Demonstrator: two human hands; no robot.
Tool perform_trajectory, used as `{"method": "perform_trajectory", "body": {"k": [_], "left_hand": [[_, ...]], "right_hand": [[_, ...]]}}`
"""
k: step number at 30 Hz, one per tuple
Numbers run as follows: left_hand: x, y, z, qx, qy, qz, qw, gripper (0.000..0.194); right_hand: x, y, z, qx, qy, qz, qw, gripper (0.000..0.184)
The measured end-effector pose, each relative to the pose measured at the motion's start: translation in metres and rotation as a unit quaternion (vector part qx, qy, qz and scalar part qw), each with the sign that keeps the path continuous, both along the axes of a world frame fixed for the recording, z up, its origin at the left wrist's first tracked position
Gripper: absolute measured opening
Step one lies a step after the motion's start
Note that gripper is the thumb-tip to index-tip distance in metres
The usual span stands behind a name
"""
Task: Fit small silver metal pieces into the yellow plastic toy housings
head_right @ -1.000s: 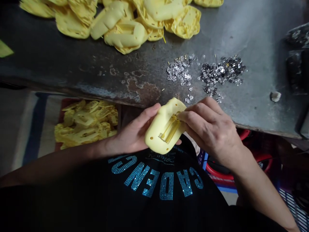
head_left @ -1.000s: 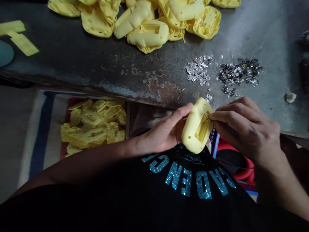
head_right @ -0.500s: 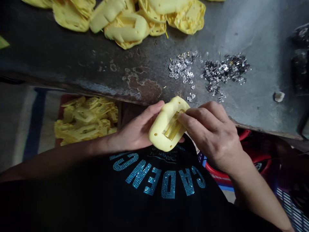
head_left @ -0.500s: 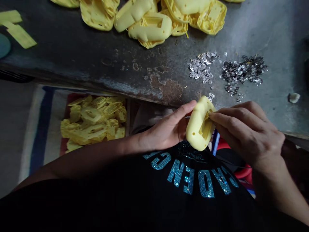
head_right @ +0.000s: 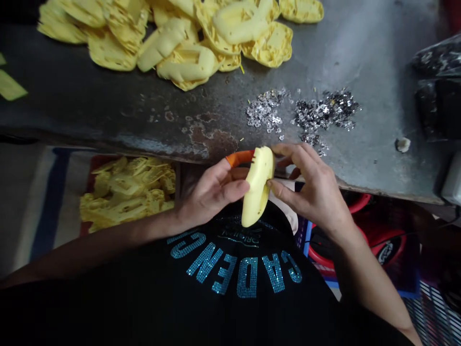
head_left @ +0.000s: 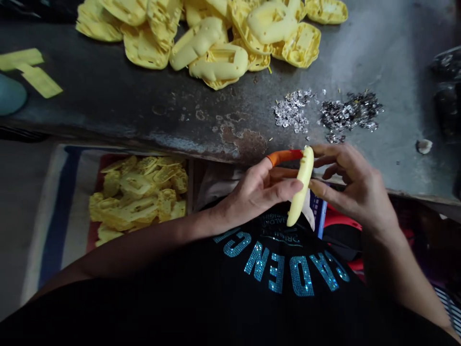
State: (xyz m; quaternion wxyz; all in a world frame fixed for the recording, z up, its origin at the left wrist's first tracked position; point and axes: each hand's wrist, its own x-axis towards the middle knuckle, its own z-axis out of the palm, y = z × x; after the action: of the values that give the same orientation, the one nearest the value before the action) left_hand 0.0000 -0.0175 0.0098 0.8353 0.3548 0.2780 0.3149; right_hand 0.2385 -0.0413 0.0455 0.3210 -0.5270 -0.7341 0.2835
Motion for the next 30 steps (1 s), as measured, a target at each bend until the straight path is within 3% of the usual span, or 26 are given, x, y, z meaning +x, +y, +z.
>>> {"method": "perform_trajectory", "body": {"k": [3, 6, 8, 11, 14, 18, 21, 24, 26, 28, 30], "left_hand": [[-0.006, -0.001, 0.003, 0.022, 0.017, 0.01, 1.0, 0.077], [-0.017, -0.001, 0.001, 0.082, 0.038, -0.026, 0.996, 0.081], [-0.025, 0.002, -0.001, 0.162, 0.084, -0.068, 0.981, 0.076], [-0.029, 0.009, -0.004, 0.26, 0.135, -0.084, 0.953, 0.065], [-0.023, 0.018, -0.006, 0.296, 0.124, -0.076, 0.944, 0.062], [-0.013, 0.026, -0.008, 0.315, 0.121, -0.065, 0.939, 0.056], [-0.014, 0.028, -0.009, 0.263, 0.108, -0.058, 0.957, 0.049], [-0.02, 0.027, -0.006, 0.091, 0.036, -0.087, 0.991, 0.061], [-0.024, 0.027, -0.004, -0.022, -0.028, -0.107, 0.994, 0.075], [-0.029, 0.027, -0.001, -0.074, -0.071, -0.08, 0.992, 0.082], [-0.033, 0.028, 0.001, -0.084, -0.083, -0.022, 0.993, 0.076]], "right_hand": [[-0.004, 0.001, -0.004, -0.015, 0.031, 0.004, 0.999, 0.045], [-0.011, -0.007, -0.017, -0.003, 0.063, -0.025, 0.998, 0.046], [-0.016, -0.015, -0.03, 0.034, 0.081, -0.065, 0.994, 0.048], [-0.022, -0.025, -0.045, 0.113, 0.098, -0.124, 0.981, 0.052], [-0.023, -0.028, -0.053, 0.182, 0.078, -0.16, 0.967, 0.057], [-0.019, -0.03, -0.053, 0.217, 0.059, -0.181, 0.957, 0.061], [-0.018, -0.03, -0.045, 0.177, 0.062, -0.174, 0.967, 0.061], [-0.015, -0.022, -0.03, 0.076, 0.098, -0.116, 0.985, 0.06], [-0.006, -0.007, -0.021, 0.011, 0.113, -0.042, 0.993, 0.06], [0.006, 0.015, -0.017, 0.009, 0.073, -0.004, 0.997, 0.053], [0.019, 0.038, -0.019, 0.072, -0.061, -0.036, 0.995, 0.031]]}}
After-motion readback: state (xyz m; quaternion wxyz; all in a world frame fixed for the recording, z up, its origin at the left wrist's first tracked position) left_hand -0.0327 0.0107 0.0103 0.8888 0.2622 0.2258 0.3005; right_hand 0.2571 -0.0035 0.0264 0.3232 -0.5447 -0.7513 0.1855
